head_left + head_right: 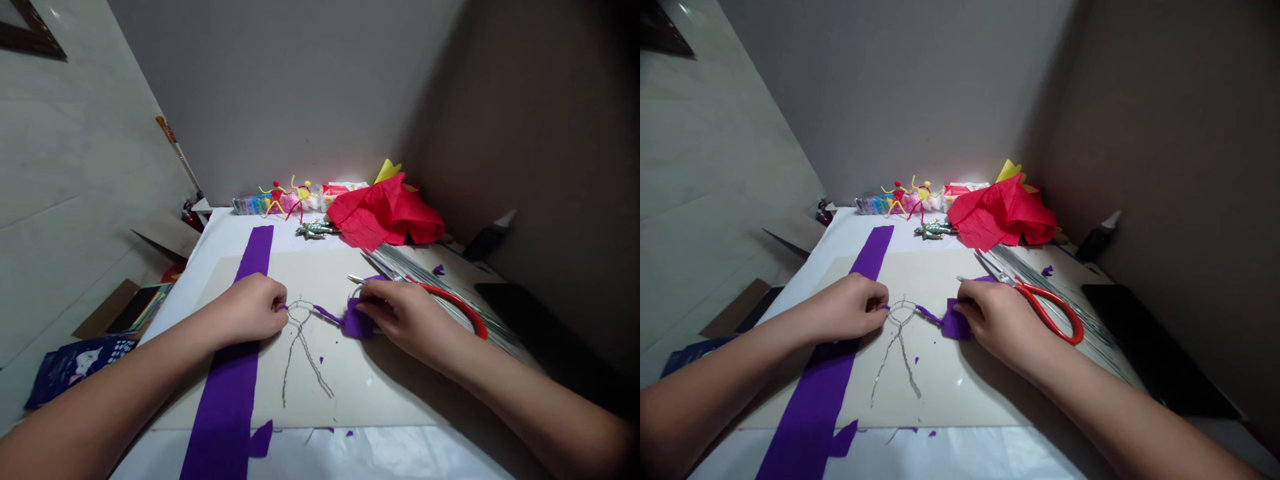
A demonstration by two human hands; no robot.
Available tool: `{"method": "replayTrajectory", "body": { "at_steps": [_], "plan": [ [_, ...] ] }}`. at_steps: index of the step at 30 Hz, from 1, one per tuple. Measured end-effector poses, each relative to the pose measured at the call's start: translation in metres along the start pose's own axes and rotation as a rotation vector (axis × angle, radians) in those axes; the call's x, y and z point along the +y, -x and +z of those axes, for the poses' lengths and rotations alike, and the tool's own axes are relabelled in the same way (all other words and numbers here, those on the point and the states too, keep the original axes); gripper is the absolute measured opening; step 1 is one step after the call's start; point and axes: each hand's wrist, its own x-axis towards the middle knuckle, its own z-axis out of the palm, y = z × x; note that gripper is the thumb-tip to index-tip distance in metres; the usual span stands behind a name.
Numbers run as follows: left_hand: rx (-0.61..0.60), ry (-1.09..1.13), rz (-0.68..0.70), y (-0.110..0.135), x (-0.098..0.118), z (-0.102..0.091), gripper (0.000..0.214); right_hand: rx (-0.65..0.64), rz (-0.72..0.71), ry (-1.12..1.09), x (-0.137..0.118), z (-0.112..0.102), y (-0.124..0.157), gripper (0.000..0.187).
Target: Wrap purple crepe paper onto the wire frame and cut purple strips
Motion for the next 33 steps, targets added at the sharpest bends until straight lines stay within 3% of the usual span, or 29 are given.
{"method": "replayTrajectory", "body": {
  "at_steps": [6,10,12,16,19,25,33],
  "plan": [
    [-0.002,0.309,0.012,0.018,0.015,-0.022,0.013,0.335,0.107,-0.285,0.006,-0.008,-0.004,0.009],
    [-0.036,0.390,0.025,0.028,0.028,-0.025,0.013,0.520,0.177,-0.429,0.007,-0.010,-0.006,0.015],
    [-0.071,0.420,0.038,0.032,0.034,-0.023,0.012,0.473,0.193,-0.511,0.002,-0.010,-0.004,0.015],
    [-0.100,0.412,0.095,0.037,0.045,-0.018,0.016,0.163,0.199,-0.736,-0.018,-0.012,0.006,0.013],
    [-0.080,0.363,0.142,0.039,0.050,-0.015,0.020,0.035,0.166,-0.763,-0.030,-0.013,0.014,0.012],
    [-0.057,0.238,0.214,0.038,0.054,-0.007,0.025,-0.071,0.149,-0.793,-0.033,-0.015,0.019,0.014],
    [-0.066,0.272,0.197,0.039,0.061,-0.008,0.025,-0.056,0.132,-0.769,-0.044,-0.009,0.021,0.007]
  ]
}}
